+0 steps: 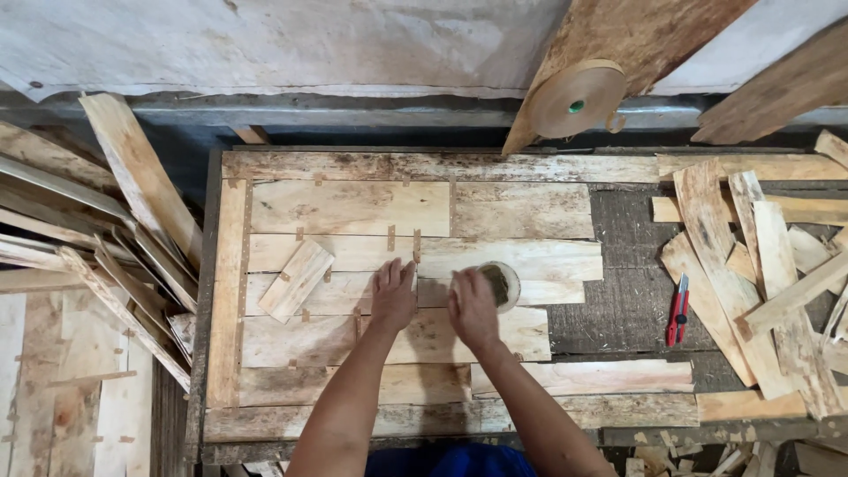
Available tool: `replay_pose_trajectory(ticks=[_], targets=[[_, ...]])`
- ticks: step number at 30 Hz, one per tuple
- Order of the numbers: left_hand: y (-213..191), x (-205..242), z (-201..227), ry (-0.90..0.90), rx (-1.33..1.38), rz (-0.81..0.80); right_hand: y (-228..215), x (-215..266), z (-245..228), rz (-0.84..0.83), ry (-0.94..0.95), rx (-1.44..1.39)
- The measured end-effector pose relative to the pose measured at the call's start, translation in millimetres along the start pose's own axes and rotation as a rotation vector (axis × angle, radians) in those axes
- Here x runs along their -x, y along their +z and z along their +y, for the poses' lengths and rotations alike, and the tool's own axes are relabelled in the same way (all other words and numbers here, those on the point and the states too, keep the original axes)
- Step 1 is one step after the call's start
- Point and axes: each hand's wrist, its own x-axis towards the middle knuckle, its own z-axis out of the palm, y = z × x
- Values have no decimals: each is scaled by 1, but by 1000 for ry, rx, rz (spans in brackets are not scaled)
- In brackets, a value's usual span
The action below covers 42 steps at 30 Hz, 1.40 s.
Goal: The recorder is gluing and trimming wood veneer pieces to assemble a decorative or composite wooden panel on a workbench.
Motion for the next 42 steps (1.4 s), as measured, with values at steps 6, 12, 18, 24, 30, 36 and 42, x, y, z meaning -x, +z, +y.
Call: replay_pose_trajectory(ticks=[6, 12, 18, 24, 30, 36, 42], targets=[[-8, 0, 5, -42, 67, -27, 38, -34, -14, -95, -251, 65], [-10, 2, 5, -18, 89, 72, 32, -59, -39, -356, -82, 355], [-2, 3, 2, 3, 84, 140, 53, -68, -21, -287, -44, 310], [0, 2, 2, -4, 73, 118, 47, -68, -26, -203, -12, 157], [3, 1, 0, 0, 49, 89, 36, -68, -35, -269, -41, 213], [-8, 8, -3, 40, 107, 97, 64, -81, -4, -10, 132, -92], [1, 8, -10, 57, 163, 170, 83, -101, 26, 61, 110, -156]])
